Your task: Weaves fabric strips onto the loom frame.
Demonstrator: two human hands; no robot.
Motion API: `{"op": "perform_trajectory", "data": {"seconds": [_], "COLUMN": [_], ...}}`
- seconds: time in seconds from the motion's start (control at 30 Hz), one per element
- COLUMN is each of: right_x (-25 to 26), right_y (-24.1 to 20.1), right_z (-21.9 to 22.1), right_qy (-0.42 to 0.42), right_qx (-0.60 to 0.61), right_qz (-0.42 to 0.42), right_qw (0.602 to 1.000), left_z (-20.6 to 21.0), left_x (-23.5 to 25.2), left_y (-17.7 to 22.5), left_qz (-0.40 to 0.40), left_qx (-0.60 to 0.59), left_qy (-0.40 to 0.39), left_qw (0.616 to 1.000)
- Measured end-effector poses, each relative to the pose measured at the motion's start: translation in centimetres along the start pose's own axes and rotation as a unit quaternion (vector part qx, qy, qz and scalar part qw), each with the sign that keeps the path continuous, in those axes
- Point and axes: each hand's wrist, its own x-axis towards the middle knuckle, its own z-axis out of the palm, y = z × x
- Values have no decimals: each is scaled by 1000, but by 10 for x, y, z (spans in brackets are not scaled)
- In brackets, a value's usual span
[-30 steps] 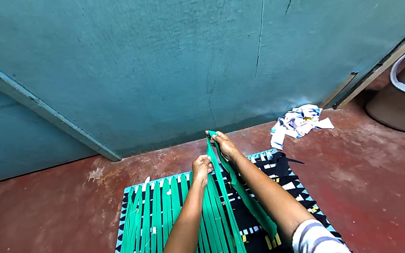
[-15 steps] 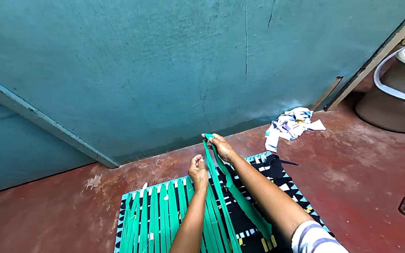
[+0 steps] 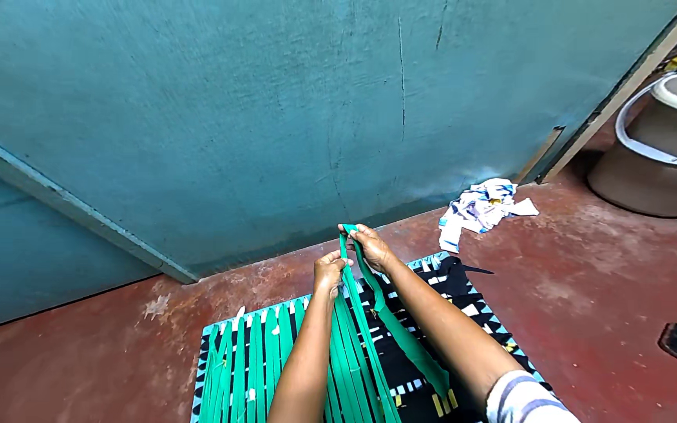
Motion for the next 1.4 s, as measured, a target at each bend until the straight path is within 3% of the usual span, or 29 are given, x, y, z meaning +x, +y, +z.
{"op": "perform_trajectory", "data": {"seconds": [0.1, 0.23, 0.43, 0.63, 0.8, 1.0, 1.1, 1.4], "right_x": [-9, -21, -25, -34, -68, -142, -159, -168], "right_y": [-1, 3, 5, 1, 9, 33, 51, 68], "right_z": [-8, -23, -31, -34, -45, -60, -59, -52], "right_qy": [28, 91, 109, 94, 90, 78, 97, 124], "right_qx": [44, 137, 162, 180, 228, 61, 64, 11], "right_qz": [12, 39, 45, 37, 45, 155, 184, 219], "right_qw": [999, 986, 980, 978, 969, 983, 976, 968], "left_z": [-6, -10, -2, -7, -13, -14, -12, -9], "left_x": [9, 15, 16, 14, 24, 43, 49, 52], "left_y": [3, 0, -10, -4, 1, -15, -26, -32], "left_qz": [-14, -56, -60, -18, -5, -21, -28, -63], "left_qx": [40, -6, -30, 114, 276, 474, 527, 521], "left_qy": [-34, -61, -82, -95, -89, -133, -142, -135], "left_qw": [999, 997, 994, 989, 957, 870, 837, 841]}}
